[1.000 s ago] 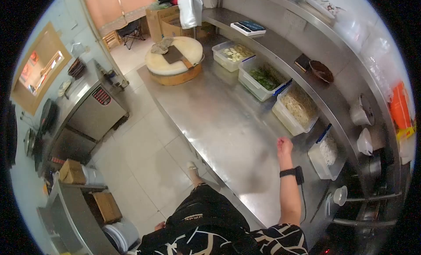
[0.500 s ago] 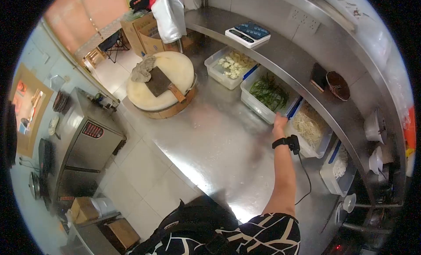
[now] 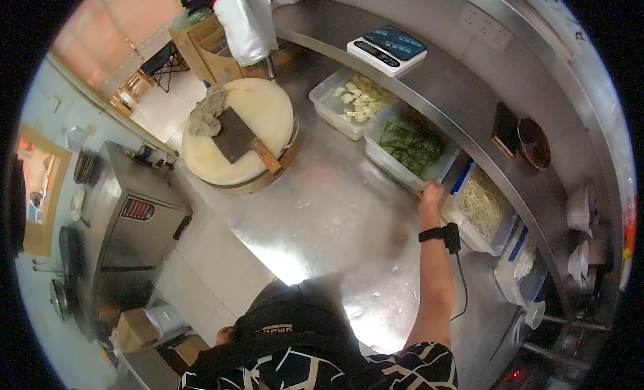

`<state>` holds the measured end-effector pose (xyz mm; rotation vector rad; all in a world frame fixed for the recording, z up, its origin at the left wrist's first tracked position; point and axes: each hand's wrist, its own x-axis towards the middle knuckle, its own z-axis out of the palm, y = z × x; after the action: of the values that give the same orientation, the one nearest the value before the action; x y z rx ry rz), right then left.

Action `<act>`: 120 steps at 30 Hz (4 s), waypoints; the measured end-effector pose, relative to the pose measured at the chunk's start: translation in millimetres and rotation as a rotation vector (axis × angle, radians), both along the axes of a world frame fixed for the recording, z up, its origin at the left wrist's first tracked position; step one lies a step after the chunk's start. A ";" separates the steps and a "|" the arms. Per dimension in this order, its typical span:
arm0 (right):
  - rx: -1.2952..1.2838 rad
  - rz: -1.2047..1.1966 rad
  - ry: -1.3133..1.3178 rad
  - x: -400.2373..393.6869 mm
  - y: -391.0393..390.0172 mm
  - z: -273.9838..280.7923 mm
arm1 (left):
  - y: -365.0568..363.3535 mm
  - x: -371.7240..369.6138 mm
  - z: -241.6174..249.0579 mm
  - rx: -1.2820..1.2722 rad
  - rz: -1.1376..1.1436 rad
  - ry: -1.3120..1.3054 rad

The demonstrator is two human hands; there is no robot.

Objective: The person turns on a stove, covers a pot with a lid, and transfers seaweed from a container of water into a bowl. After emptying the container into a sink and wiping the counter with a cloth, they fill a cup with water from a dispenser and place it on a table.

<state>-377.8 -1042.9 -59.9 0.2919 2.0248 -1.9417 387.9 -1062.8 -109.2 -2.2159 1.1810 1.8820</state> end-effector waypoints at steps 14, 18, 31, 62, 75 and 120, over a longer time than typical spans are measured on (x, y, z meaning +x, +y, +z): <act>0.023 0.016 0.013 12.8 -10.3 11.1 | -76.6 -73.0 27.6 -0.060 -0.272 0.095; 0.037 0.085 0.117 10.6 5.3 -6.6 | -72.7 -47.7 7.2 -0.153 -0.410 0.065; 0.467 0.454 1.097 68.8 60.7 79.9 | -88.3 4.6 -55.4 -0.261 -0.475 0.136; 0.671 0.722 1.066 234.9 103.4 65.1 | -87.3 -187.5 135.8 -0.566 -0.547 0.540; 0.805 0.841 0.874 275.4 218.7 68.0 | -43.2 -270.9 172.3 -0.969 -1.227 0.719; 2.138 0.030 0.817 -378.6 681.9 316.6 | 166.8 -412.6 142.6 -1.037 -1.575 -0.098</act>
<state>-756.4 -361.0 256.7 -0.1916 3.4610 1.0865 -24.7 -896.0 33.5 -0.5470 2.8377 0.4513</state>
